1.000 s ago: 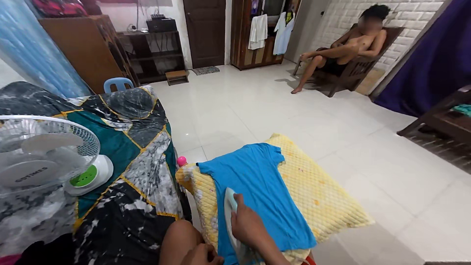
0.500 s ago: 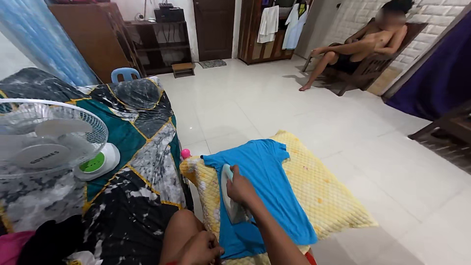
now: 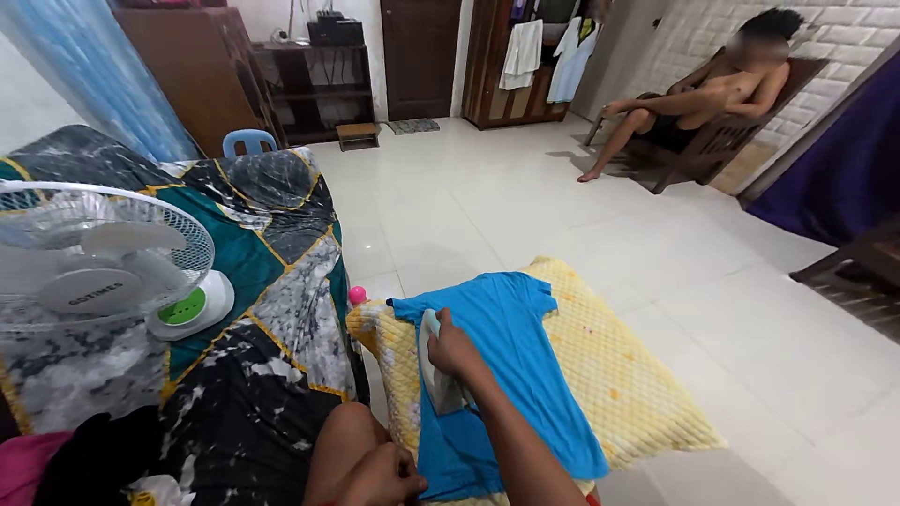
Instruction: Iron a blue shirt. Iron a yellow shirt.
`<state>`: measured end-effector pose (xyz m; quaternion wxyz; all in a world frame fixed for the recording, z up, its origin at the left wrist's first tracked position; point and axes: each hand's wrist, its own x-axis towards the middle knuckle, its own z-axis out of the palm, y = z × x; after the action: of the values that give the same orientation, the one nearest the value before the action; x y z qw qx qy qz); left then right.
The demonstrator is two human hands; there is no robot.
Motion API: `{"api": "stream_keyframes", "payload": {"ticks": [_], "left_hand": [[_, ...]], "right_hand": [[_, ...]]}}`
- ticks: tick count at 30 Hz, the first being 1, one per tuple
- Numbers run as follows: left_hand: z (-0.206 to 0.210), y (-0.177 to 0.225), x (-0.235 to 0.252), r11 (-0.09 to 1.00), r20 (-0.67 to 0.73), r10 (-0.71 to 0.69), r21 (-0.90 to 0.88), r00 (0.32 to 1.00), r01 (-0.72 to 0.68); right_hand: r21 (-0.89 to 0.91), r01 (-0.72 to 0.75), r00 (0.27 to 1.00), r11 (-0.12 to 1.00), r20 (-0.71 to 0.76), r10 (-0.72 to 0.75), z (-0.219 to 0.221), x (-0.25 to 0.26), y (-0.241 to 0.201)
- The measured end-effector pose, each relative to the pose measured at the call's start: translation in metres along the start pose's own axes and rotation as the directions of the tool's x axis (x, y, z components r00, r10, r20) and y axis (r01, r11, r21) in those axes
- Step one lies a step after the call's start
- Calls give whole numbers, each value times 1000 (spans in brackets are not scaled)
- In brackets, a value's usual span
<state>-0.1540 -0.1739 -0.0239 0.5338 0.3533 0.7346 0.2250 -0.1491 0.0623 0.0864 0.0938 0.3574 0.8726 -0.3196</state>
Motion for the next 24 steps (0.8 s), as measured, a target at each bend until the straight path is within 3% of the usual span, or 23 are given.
{"api": "stream_keyframes", "payload": {"ticks": [4, 12, 20, 24], "left_hand": [[5, -1, 1, 1000, -28, 5, 12, 1000, -4], [1, 6, 1, 998, -30, -48, 46, 998, 49], [-3, 3, 2, 1000, 21, -17, 22, 1000, 17], [4, 0, -2, 999, -36, 0, 35, 999, 1]], "right_hand": [[-28, -8, 1000, 1000, 4, 8, 0, -8, 3], [-62, -49, 996, 997, 74, 54, 35, -106, 24], [158, 46, 999, 986, 21, -50, 14, -39, 19], [228, 50, 999, 972, 7, -53, 24, -53, 28]]}}
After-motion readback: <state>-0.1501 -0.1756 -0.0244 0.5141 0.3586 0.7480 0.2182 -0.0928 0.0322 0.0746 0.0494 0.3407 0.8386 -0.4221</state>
